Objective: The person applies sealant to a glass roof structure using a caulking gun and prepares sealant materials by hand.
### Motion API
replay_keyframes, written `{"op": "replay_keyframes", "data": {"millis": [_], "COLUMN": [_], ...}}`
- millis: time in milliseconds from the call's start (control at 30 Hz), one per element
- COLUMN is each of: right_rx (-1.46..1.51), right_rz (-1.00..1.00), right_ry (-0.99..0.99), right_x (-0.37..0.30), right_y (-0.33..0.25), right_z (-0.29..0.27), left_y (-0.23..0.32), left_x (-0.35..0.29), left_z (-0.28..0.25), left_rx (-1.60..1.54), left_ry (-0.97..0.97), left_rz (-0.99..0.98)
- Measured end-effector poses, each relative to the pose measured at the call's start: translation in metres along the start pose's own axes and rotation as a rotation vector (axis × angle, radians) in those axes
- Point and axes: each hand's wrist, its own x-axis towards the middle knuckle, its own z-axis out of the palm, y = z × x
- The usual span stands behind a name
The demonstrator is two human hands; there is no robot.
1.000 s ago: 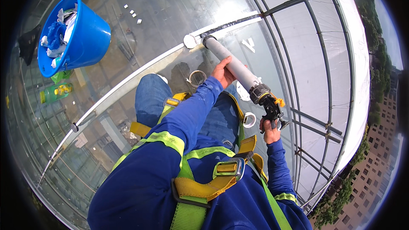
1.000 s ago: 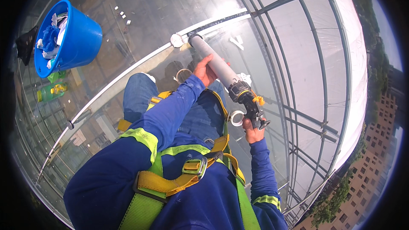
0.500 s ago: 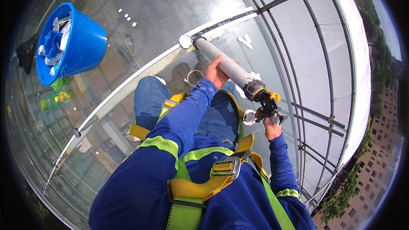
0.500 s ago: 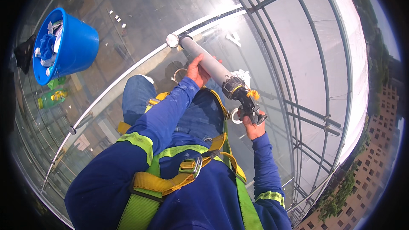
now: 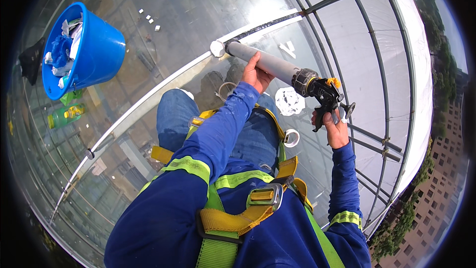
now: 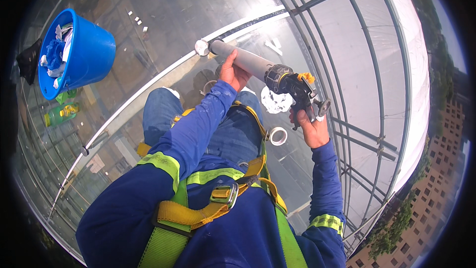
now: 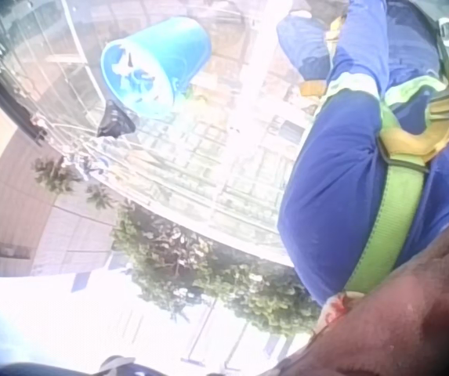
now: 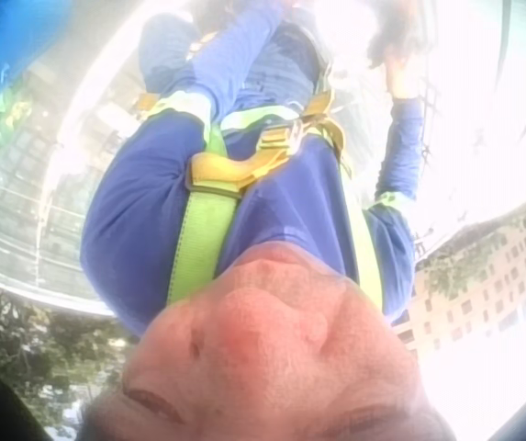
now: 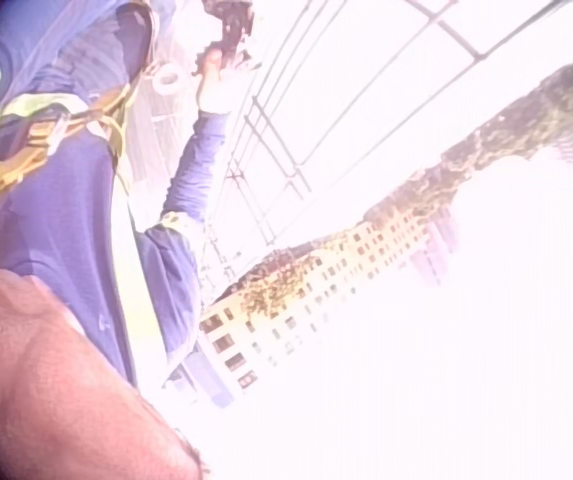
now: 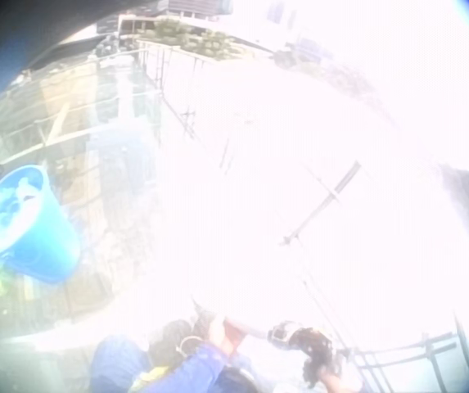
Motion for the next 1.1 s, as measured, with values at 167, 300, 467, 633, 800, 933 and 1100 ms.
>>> {"op": "replay_keyframes", "data": {"millis": [167, 300, 467, 633, 800, 933, 1100], "right_rx": [-0.068, -0.080, -0.021, 0.024, 0.013, -0.088, -0.133], "right_rz": [0.043, 0.031, -0.039, -0.010, -0.038, 0.025, 0.044], "right_ry": [-0.026, 0.029, 0.085, 0.083, 0.132, 0.105, 0.132], "right_x": [-0.003, -0.013, -0.025, -0.029, -0.032, -0.038, -0.041], "right_y": [-0.001, 0.007, 0.033, 0.040, 0.039, 0.049, 0.048], "right_z": [-0.001, 0.002, 0.007, 0.009, 0.013, 0.009, 0.007], "left_y": [0.000, -0.003, -0.004, -0.006, -0.006, -0.014, -0.019], "left_x": [-0.001, -0.006, -0.013, -0.016, -0.011, -0.010, -0.001], "left_z": [-0.001, 0.000, -0.003, -0.006, -0.010, -0.005, -0.007], "left_rx": [-0.021, -0.027, -0.015, -0.007, 0.006, 0.020, 0.026], "left_ry": [-0.014, 0.009, -0.038, -0.041, -0.061, -0.040, -0.059], "left_rz": [0.000, -0.017, -0.048, -0.052, -0.062, -0.076, -0.094]}}
